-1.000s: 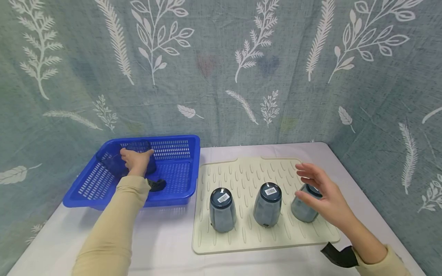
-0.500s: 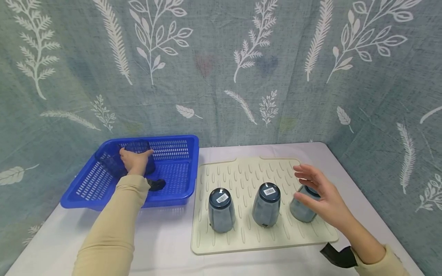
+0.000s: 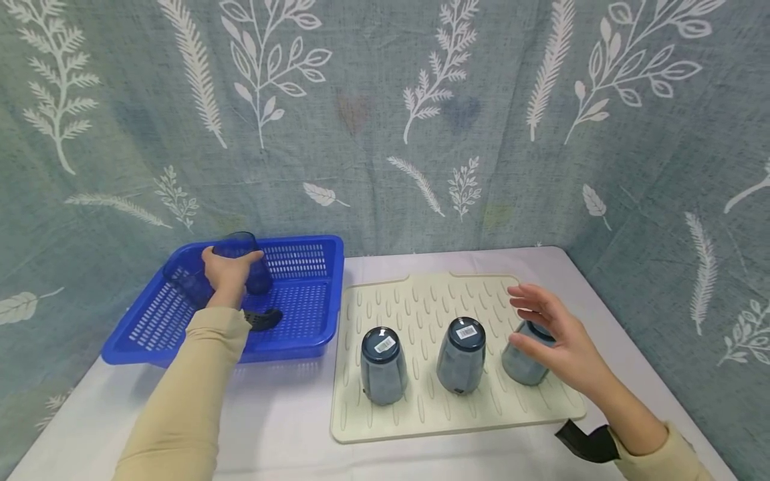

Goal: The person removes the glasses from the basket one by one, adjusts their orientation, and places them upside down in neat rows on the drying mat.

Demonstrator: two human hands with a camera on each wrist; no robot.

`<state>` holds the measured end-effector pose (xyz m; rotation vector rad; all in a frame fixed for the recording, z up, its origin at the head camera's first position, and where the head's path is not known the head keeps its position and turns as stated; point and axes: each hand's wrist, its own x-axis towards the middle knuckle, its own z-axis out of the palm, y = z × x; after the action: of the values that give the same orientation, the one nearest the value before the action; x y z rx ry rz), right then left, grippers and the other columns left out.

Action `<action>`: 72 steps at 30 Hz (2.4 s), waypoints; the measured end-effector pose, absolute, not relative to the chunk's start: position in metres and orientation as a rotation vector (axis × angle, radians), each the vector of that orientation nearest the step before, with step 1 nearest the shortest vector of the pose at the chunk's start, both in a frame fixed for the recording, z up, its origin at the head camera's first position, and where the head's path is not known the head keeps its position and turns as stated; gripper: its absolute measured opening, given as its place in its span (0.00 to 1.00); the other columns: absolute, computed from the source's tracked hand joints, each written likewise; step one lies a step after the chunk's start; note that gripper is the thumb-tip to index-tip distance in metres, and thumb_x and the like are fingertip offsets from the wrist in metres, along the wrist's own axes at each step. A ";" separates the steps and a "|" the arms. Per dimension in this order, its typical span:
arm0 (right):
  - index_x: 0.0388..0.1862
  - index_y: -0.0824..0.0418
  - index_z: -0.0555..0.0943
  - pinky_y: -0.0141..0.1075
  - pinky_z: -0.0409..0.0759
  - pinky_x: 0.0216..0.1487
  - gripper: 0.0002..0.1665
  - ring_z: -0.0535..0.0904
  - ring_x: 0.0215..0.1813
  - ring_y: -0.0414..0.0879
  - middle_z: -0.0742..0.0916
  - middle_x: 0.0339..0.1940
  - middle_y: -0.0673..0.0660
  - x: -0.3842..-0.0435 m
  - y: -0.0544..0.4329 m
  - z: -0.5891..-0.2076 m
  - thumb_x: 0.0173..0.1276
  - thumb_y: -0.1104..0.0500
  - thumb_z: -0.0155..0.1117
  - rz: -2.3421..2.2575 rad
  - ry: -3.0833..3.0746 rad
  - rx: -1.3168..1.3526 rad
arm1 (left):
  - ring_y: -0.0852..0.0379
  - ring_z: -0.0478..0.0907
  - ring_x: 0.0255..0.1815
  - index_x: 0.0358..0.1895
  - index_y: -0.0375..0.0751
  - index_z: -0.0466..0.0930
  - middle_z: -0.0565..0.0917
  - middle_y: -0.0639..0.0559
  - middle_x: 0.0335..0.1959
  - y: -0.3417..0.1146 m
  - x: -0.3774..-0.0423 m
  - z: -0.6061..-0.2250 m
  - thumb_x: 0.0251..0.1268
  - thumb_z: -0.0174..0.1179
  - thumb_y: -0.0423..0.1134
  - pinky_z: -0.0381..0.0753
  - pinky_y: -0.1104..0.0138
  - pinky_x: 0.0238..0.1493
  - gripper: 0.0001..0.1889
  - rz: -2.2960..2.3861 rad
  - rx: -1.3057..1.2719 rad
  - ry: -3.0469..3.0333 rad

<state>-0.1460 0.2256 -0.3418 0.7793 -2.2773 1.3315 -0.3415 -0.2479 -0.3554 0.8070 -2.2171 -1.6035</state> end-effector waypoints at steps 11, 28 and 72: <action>0.65 0.68 0.61 0.21 0.68 0.56 0.39 0.70 0.59 0.34 0.73 0.61 0.45 -0.154 0.217 -0.336 0.53 0.78 0.61 1.363 -2.235 0.819 | 0.50 0.58 0.67 0.72 0.57 0.40 0.48 0.51 0.72 -0.224 -0.321 -0.304 0.47 0.68 0.51 0.65 0.57 0.62 0.52 -1.898 0.492 -2.048; 0.69 0.66 0.55 0.24 0.68 0.59 0.38 0.69 0.63 0.41 0.67 0.66 0.63 -0.185 0.173 -0.318 0.62 0.71 0.58 1.693 -2.217 0.797 | 0.47 0.71 0.59 0.69 0.45 0.52 0.67 0.45 0.60 -0.135 -0.275 -0.265 0.59 0.59 0.34 0.68 0.49 0.59 0.36 -2.518 -0.090 -1.683; 0.68 0.59 0.59 0.29 0.77 0.44 0.39 0.71 0.52 0.47 0.69 0.60 0.62 -0.220 0.142 -0.310 0.59 0.65 0.64 2.154 -2.114 0.485 | 0.41 0.77 0.47 0.54 0.42 0.68 0.74 0.43 0.48 -0.057 -0.236 -0.294 0.56 0.63 0.35 0.70 0.46 0.54 0.22 -3.264 -0.131 -1.230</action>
<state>-0.2204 0.1419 -0.3100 0.4847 -2.1141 2.1537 -0.2358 -0.0572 -0.2942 -0.1310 -1.2298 -3.2640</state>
